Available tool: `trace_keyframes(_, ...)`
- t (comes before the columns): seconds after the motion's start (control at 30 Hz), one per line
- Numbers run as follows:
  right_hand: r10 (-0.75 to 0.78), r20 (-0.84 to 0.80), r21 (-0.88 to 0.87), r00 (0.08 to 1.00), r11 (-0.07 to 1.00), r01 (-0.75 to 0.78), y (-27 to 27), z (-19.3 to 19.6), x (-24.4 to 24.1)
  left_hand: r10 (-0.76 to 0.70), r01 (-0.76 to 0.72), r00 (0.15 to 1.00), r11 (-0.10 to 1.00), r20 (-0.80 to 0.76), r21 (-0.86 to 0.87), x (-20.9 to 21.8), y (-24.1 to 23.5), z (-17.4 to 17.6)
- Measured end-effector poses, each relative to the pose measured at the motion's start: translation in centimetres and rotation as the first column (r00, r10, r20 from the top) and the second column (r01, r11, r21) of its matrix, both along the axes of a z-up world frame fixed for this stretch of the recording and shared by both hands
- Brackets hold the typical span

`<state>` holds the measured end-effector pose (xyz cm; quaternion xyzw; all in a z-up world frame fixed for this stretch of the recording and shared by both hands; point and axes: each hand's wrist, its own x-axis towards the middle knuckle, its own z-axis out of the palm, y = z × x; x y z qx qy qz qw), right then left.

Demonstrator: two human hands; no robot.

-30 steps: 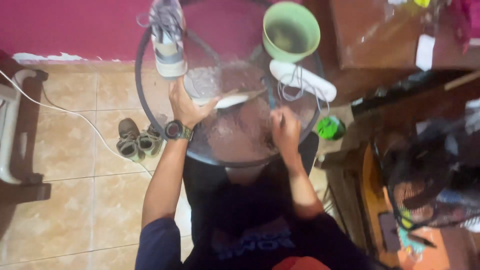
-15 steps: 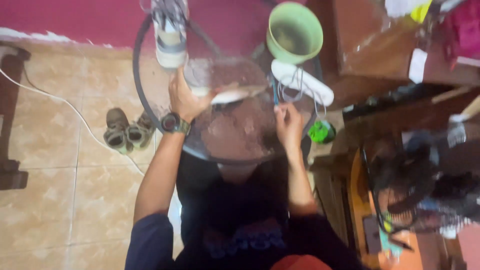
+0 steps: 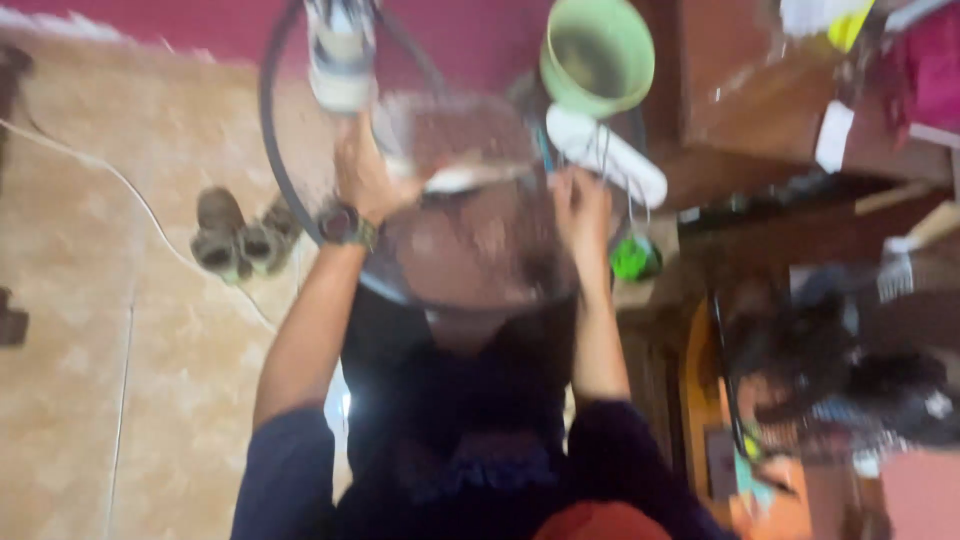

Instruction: The person scrubs a white and grey sneaker with a blue toothbrush, focusing on the upper and sole. They repeatedly dip the brush into a green bowl of water and continue scrubbing different areas of the shoe.

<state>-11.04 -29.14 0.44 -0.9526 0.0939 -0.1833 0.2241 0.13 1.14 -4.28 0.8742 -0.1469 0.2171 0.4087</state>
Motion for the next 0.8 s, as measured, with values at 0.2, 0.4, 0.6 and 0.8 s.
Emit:
trace_keyframes(0.2,-0.166,-0.096,-0.004,0.981,0.986,0.166,-0.3,-2.2,0.7,-0.142,0.178,0.962,0.974,0.233,-0.141,0.1,0.8,2.9)
trace_keyframes(0.4,0.138,0.05,0.047,0.989,0.989,-0.14,1.8,0.3,-1.8,-0.147,0.176,0.947,0.981,0.287,-0.08,-0.1,0.7,2.5)
trace_keyframes(0.6,0.128,0.058,0.179,0.99,0.974,-0.136,5.5,2.6,-3.2,-0.155,0.221,0.912,0.966,0.379,-0.137,-0.1,0.3,3.1)
trace_keyframes(0.8,0.054,0.121,0.125,0.991,0.99,-0.07,2.7,0.0,-1.5,-0.182,0.244,0.894,0.964,0.41,-0.103,-0.2,0.4,3.4)
